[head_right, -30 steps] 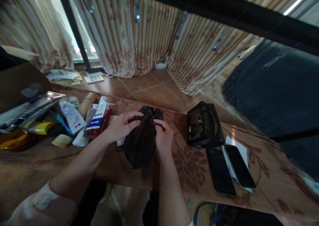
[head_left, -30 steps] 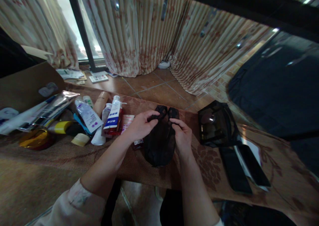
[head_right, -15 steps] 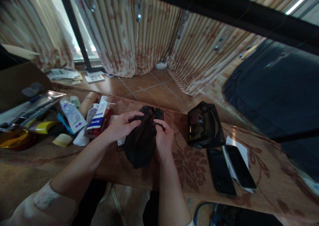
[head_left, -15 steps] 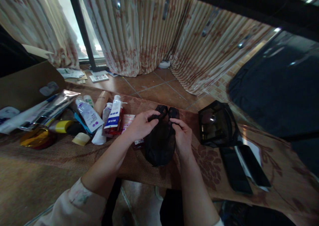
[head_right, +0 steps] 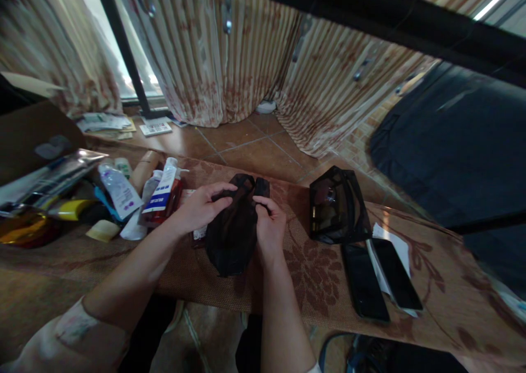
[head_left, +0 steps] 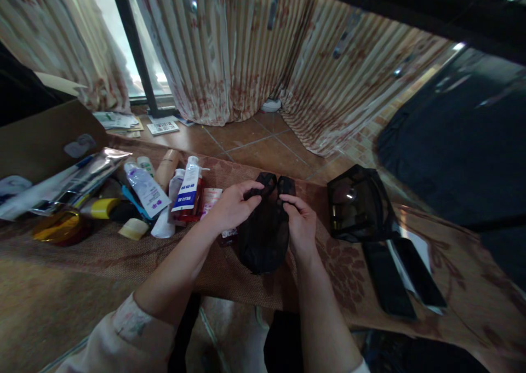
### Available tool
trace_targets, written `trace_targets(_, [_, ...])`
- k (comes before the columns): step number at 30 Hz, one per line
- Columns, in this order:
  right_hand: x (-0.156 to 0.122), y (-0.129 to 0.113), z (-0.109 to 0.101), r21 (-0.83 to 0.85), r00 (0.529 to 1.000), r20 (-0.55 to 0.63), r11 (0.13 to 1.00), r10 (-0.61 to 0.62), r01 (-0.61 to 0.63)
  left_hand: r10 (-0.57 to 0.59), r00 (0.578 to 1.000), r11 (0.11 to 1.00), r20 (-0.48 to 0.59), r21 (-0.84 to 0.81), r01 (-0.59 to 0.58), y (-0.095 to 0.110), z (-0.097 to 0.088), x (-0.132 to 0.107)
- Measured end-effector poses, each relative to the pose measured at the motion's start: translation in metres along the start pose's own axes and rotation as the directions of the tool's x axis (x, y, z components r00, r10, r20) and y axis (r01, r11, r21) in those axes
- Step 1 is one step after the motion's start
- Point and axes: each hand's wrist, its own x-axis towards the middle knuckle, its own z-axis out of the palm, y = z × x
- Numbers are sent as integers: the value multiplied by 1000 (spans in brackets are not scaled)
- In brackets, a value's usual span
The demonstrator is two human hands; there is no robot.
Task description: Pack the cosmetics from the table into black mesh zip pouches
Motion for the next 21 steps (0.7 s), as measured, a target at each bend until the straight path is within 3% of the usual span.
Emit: trace_targets(21, [1, 2, -2, -62, 1000, 13, 998, -10, 11, 26, 1000, 1000, 8, -15, -26, 5, 0, -1])
